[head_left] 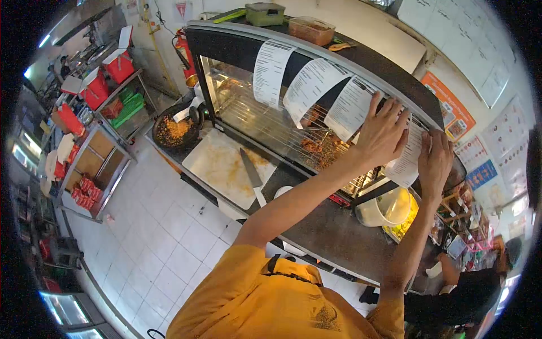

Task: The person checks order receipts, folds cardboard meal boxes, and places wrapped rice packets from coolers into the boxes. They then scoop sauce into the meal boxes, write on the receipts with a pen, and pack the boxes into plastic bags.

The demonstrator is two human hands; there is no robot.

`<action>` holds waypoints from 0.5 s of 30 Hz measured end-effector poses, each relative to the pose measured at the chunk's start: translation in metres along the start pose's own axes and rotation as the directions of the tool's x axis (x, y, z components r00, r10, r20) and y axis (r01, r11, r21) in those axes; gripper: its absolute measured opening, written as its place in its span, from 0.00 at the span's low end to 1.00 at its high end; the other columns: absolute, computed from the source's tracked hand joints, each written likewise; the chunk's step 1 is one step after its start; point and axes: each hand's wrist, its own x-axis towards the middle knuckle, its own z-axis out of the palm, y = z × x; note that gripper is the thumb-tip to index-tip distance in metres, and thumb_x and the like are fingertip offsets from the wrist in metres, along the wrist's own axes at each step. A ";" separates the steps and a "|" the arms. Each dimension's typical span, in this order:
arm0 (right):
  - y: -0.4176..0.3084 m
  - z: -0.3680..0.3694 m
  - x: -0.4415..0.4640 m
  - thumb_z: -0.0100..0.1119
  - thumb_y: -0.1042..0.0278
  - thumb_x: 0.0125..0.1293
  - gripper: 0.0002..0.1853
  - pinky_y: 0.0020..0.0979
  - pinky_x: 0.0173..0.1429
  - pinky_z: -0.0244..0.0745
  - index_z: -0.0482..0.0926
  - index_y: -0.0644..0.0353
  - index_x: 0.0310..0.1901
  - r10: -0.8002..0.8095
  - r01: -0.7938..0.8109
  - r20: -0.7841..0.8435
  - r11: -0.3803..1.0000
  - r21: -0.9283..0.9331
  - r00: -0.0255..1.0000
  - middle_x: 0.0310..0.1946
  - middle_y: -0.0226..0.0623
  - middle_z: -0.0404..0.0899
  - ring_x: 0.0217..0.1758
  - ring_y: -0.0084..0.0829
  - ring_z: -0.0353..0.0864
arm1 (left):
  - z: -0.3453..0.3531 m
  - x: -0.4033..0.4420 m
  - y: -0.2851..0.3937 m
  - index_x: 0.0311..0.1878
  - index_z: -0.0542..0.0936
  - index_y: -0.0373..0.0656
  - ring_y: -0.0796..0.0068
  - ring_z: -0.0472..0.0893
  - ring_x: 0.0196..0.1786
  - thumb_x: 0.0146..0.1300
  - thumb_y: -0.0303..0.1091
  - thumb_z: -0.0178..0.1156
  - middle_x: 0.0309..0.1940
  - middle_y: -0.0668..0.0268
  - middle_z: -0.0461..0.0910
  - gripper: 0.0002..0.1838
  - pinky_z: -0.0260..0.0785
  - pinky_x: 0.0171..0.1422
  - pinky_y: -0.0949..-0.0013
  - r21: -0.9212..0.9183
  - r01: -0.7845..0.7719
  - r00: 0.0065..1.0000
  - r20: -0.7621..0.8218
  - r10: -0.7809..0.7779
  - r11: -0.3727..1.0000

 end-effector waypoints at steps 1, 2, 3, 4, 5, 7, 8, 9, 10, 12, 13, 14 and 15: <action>0.006 0.003 0.000 0.56 0.61 0.72 0.14 0.50 0.56 0.70 0.79 0.59 0.52 -0.018 0.022 -0.055 0.997 0.074 0.998 0.46 0.46 0.80 0.51 0.52 0.77 | -0.002 -0.001 0.003 0.63 0.73 0.34 0.47 0.67 0.68 0.62 0.41 0.58 0.63 0.46 0.69 0.28 0.43 0.77 0.34 -0.007 0.003 1.000 -0.012 -0.003 1.000; 0.003 0.004 -0.001 0.56 0.61 0.71 0.14 0.50 0.57 0.70 0.79 0.59 0.52 -0.040 0.043 -0.062 0.998 0.035 0.997 0.47 0.46 0.80 0.51 0.53 0.77 | -0.006 -0.003 0.005 0.64 0.72 0.35 0.46 0.67 0.69 0.62 0.41 0.59 0.64 0.46 0.69 0.29 0.43 0.77 0.34 -0.013 0.007 1.000 -0.024 -0.007 1.000; -0.002 0.005 -0.002 0.56 0.61 0.71 0.14 0.50 0.57 0.70 0.79 0.59 0.52 -0.063 0.062 -0.067 0.998 -0.004 0.996 0.49 0.47 0.79 0.52 0.53 0.77 | -0.016 -0.006 0.011 0.64 0.72 0.36 0.46 0.66 0.69 0.62 0.40 0.59 0.64 0.47 0.69 0.29 0.43 0.77 0.34 -0.061 0.020 0.999 -0.033 -0.023 0.998; -0.004 0.006 -0.004 0.57 0.60 0.71 0.15 0.51 0.58 0.70 0.79 0.59 0.53 -0.083 0.080 -0.072 0.996 -0.043 0.994 0.50 0.47 0.79 0.52 0.53 0.77 | -0.028 -0.011 0.019 0.65 0.71 0.37 0.46 0.66 0.70 0.62 0.40 0.59 0.65 0.47 0.69 0.30 0.43 0.77 0.34 -0.110 0.032 0.998 -0.041 -0.037 0.993; -0.001 0.008 -0.004 0.58 0.60 0.71 0.17 0.51 0.61 0.69 0.78 0.59 0.56 -0.040 0.040 0.008 0.998 -0.042 0.999 0.53 0.49 0.77 0.56 0.53 0.75 | -0.044 -0.017 0.028 0.66 0.70 0.37 0.45 0.66 0.70 0.62 0.39 0.59 0.65 0.47 0.69 0.30 0.43 0.77 0.34 -0.160 0.042 0.998 -0.048 -0.050 0.986; 0.000 0.004 -0.006 0.58 0.59 0.71 0.19 0.50 0.64 0.68 0.78 0.58 0.59 -0.043 0.044 -0.003 0.999 0.028 0.999 0.55 0.49 0.76 0.58 0.53 0.74 | -0.082 -0.040 0.046 0.63 0.72 0.37 0.47 0.65 0.71 0.61 0.35 0.60 0.60 0.51 0.71 0.27 0.42 0.77 0.33 -0.287 0.024 0.998 -0.056 -0.042 0.958; 0.001 0.000 -0.006 0.58 0.58 0.72 0.20 0.50 0.65 0.67 0.78 0.58 0.60 -0.038 0.039 -0.014 0.998 0.056 0.999 0.55 0.50 0.76 0.59 0.53 0.73 | -0.108 -0.051 0.050 0.63 0.72 0.37 0.48 0.68 0.69 0.62 0.34 0.59 0.59 0.53 0.72 0.26 0.45 0.77 0.35 -0.315 0.015 0.997 -0.064 -0.037 0.949; -0.003 -0.005 -0.011 0.56 0.60 0.73 0.20 0.46 0.68 0.65 0.78 0.59 0.62 -0.015 0.028 -0.117 0.993 0.118 0.993 0.54 0.48 0.78 0.61 0.48 0.73 | -0.135 -0.063 0.055 0.64 0.72 0.37 0.48 0.71 0.67 0.63 0.33 0.59 0.58 0.55 0.74 0.25 0.48 0.77 0.36 -0.348 0.006 0.997 -0.071 -0.033 0.937; -0.001 -0.012 -0.019 0.55 0.60 0.74 0.20 0.45 0.69 0.64 0.78 0.60 0.62 0.059 -0.022 -0.192 0.982 0.186 0.980 0.53 0.48 0.79 0.61 0.47 0.73 | -0.158 -0.082 0.068 0.60 0.75 0.38 0.49 0.75 0.62 0.64 0.32 0.58 0.55 0.57 0.77 0.21 0.54 0.74 0.38 -0.332 0.066 0.981 -0.153 -0.123 0.941; 0.000 -0.026 -0.038 0.54 0.62 0.74 0.20 0.43 0.71 0.62 0.78 0.63 0.62 0.208 -0.094 -0.329 0.939 0.332 0.921 0.51 0.47 0.80 0.61 0.44 0.73 | -0.208 -0.080 0.068 0.61 0.76 0.41 0.58 0.76 0.60 0.67 0.34 0.58 0.58 0.61 0.76 0.20 0.57 0.72 0.47 -0.542 -0.493 0.807 -0.578 0.124 0.680; -0.004 -0.033 -0.049 0.51 0.58 0.77 0.22 0.35 0.58 0.74 0.78 0.69 0.59 0.262 -0.112 -0.381 0.921 0.372 0.887 0.53 0.44 0.81 0.52 0.33 0.79 | -0.245 -0.061 0.068 0.64 0.74 0.42 0.67 0.72 0.63 0.69 0.37 0.58 0.63 0.62 0.73 0.22 0.55 0.74 0.54 -0.412 -0.902 0.430 -0.886 0.175 0.130; -0.013 -0.033 -0.066 0.51 0.58 0.77 0.21 0.34 0.56 0.74 0.79 0.68 0.59 0.376 -0.171 -0.345 0.850 0.498 0.860 0.51 0.42 0.81 0.51 0.32 0.79 | -0.280 -0.063 0.077 0.64 0.75 0.43 0.72 0.71 0.63 0.69 0.37 0.56 0.64 0.63 0.73 0.22 0.54 0.74 0.56 -0.319 -0.923 0.340 -0.938 0.068 0.214; -0.027 -0.027 -0.085 0.51 0.58 0.77 0.21 0.33 0.54 0.75 0.80 0.67 0.58 0.481 -0.221 -0.297 0.758 0.613 0.825 0.49 0.40 0.82 0.50 0.31 0.79 | -0.314 -0.065 0.086 0.64 0.75 0.44 0.77 0.70 0.64 0.70 0.36 0.55 0.65 0.64 0.73 0.21 0.53 0.74 0.57 -0.242 -0.917 0.242 -0.969 -0.040 0.316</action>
